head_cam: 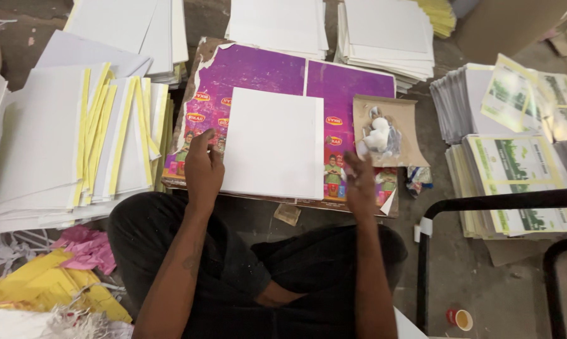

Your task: The person applies glue to the spine of a white paper sheet and presses it onto a stack of similar sheets. The person repeats this process multiple times, handling individual sheets and applying glue by hand.

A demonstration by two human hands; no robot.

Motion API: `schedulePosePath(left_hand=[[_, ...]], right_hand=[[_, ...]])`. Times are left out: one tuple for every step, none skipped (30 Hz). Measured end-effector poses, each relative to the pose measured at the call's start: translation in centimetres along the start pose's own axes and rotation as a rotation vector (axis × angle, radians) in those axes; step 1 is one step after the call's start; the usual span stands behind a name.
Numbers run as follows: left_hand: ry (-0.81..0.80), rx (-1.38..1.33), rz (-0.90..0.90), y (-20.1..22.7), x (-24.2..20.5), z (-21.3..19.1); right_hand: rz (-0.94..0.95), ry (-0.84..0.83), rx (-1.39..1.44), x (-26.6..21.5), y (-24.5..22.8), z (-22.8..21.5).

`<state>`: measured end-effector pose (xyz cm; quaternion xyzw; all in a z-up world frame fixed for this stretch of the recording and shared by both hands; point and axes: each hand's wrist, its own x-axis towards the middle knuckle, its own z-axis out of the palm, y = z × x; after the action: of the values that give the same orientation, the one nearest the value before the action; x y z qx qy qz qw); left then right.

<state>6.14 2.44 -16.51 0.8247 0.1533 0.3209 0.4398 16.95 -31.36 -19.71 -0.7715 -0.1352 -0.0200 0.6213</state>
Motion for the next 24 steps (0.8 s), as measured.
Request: schedulePosePath(left_hand=[[0.01, 0.058, 0.034, 0.1, 0.0, 0.0], [0.019, 0.115, 0.069, 0.3, 0.0, 0.0], [0.027, 0.169, 0.105, 0.6, 0.0, 0.3], [0.001, 0.178, 0.14, 1.0, 0.1, 0.6], [-0.019, 0.184, 0.174, 1.4, 0.2, 1.3], [-0.039, 0.19, 0.209, 1.9, 0.3, 2.1], [-0.06, 0.18, 0.227, 2.4, 0.5, 3.2], [-0.082, 0.17, 0.245, 2.9, 0.9, 4.6], [-0.108, 0.16, 0.266, 3.3, 1.3, 5.8], [-0.118, 0.161, 0.284, 3.7, 1.6, 7.0], [-0.128, 0.16, 0.305, 4.2, 1.9, 8.4], [-0.139, 0.158, 0.327, 4.5, 2.2, 9.5], [-0.158, 0.165, 0.32, 4.7, 2.5, 10.6], [-0.178, 0.172, 0.314, 4.8, 2.8, 11.5], [-0.2, 0.179, 0.31, 4.9, 3.1, 12.4], [-0.194, 0.19, 0.317, 4.8, 3.3, 13.2], [-0.187, 0.204, 0.324, 4.6, 3.5, 13.8], [-0.181, 0.217, 0.33, 4.4, 3.7, 14.4], [-0.178, 0.229, 0.33, 4.0, 3.8, 14.9], [-0.176, 0.241, 0.331, 3.7, 3.8, 15.4], [-0.171, 0.253, 0.331, 3.3, 3.8, 15.9], [-0.171, 0.274, 0.327, 3.0, 3.9, 16.3], [-0.169, 0.294, 0.325, 2.6, 3.9, 16.7], [-0.168, 0.314, 0.322, 2.2, 4.0, 17.0]], right_hand=[[-0.043, 0.002, -0.051, -0.4, -0.5, 1.3], [-0.085, 0.005, -0.102, -0.7, -0.8, 2.3], [-0.129, 0.011, -0.156, -0.9, -1.1, 2.8], [-0.174, 0.012, -0.211, -1.2, -1.3, 3.0], [-0.226, 0.011, -0.268, -1.2, -1.3, 2.8], [-0.278, 0.01, -0.325, -1.2, -1.2, 2.6], [-0.257, -0.01, -0.225, -1.1, -0.8, 2.4], [-0.235, -0.029, -0.125, -1.0, -0.4, 2.0], [-0.209, -0.044, -0.025, -1.0, 0.1, 1.7], [-0.21, -0.031, -0.017, -1.0, 0.7, 1.3], [-0.211, -0.013, -0.01, -0.9, 1.1, 0.9], [-0.213, 0.004, -0.004, -0.8, 1.5, 0.5], [-0.203, 0.005, 0.044, -0.8, 1.8, 0.2], [-0.193, 0.007, 0.092, -0.8, 2.0, 0.1], [-0.184, 0.012, 0.142, -0.7, 2.2, 0.0], [-0.212, 0.02, 0.08, -0.8, 2.1, -0.1], [-0.24, 0.025, 0.019, -0.8, 2.0, -0.1], [-0.267, 0.03, -0.042, -0.9, 1.8, -0.1], [-0.28, 0.023, -0.064, -0.9, 1.6, 0.1], [-0.292, 0.015, -0.085, -1.0, 1.3, 0.2], [-0.306, 0.006, -0.107, -1.0, 1.0, 0.2], [-0.288, -0.006, -0.118, -1.0, 0.7, 0.2], [-0.273, -0.018, -0.129, -1.0, 0.4, 0.2], [-0.257, -0.03, -0.141, -0.9, 0.2, 0.2]])
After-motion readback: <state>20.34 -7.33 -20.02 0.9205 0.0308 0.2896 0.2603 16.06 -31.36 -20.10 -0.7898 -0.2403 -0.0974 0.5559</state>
